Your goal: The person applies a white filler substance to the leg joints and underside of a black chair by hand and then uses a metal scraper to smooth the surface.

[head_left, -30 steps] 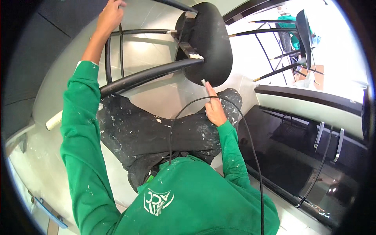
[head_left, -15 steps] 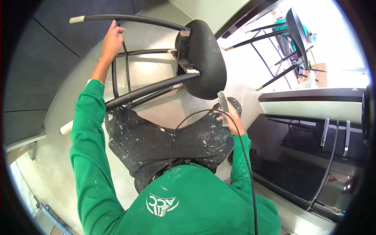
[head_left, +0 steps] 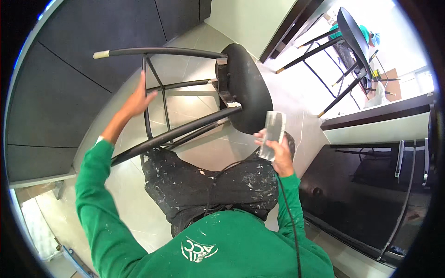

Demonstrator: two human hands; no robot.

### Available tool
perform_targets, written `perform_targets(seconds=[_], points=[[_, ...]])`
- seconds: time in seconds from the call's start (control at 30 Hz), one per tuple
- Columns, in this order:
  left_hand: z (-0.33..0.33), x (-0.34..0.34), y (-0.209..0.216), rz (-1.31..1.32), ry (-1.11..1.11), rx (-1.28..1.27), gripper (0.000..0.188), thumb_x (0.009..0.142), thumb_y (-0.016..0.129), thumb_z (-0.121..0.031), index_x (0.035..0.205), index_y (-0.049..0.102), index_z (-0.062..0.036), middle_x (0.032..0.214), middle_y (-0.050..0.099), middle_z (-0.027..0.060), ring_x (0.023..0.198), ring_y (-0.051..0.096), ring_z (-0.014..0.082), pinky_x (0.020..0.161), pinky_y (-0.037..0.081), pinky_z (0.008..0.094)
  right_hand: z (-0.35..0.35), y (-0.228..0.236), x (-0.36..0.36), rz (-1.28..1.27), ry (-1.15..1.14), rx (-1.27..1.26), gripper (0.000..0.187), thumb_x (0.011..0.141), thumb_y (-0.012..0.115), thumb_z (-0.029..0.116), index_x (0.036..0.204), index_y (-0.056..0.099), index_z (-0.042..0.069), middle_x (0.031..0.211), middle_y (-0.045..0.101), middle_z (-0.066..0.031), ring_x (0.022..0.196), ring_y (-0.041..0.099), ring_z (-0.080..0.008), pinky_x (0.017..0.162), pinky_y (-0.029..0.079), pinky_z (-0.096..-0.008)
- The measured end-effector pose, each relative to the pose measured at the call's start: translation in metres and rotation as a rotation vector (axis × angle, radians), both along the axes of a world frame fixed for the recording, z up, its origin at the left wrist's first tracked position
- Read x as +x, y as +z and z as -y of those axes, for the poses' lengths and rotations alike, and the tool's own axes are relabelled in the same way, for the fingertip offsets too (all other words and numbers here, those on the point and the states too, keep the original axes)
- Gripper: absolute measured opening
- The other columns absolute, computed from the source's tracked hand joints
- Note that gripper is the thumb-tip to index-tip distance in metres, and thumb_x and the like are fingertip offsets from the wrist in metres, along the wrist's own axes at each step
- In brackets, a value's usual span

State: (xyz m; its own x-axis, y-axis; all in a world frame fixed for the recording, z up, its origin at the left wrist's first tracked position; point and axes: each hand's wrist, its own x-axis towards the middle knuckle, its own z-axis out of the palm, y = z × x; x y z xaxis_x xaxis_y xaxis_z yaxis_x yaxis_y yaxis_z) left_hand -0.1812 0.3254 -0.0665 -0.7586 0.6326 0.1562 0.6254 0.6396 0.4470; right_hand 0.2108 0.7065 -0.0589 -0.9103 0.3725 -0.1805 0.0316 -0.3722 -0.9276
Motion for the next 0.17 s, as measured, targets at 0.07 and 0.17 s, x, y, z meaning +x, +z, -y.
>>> perform_targets(seconds=[0.07,0.17], points=[[0.001,0.056,0.062,0.543,0.067,-0.299,0.105,0.101,0.056,-0.061,0.163,0.006,0.0081,0.167,0.023,0.0326,0.155,0.03,0.0406,0.127,0.026,0.0439,0.009,-0.005,-0.016,0.021,0.133,-0.064,0.05,0.095,0.049,0.001,0.145,0.047,-0.001,0.135,0.061,-0.0176,0.13,0.061,-0.0356,0.108,0.053,-0.05],[0.046,0.094,0.118,0.709,0.037,-0.656,0.12,0.095,0.055,-0.075,0.164,0.0,0.0067,0.17,0.011,0.0313,0.158,0.021,0.0414,0.129,0.019,0.0459,0.042,-0.007,-0.055,0.032,0.249,-0.17,0.068,0.097,0.045,0.001,0.163,0.026,0.005,0.161,0.041,-0.0164,0.144,0.048,-0.0392,0.111,0.05,-0.0521]])
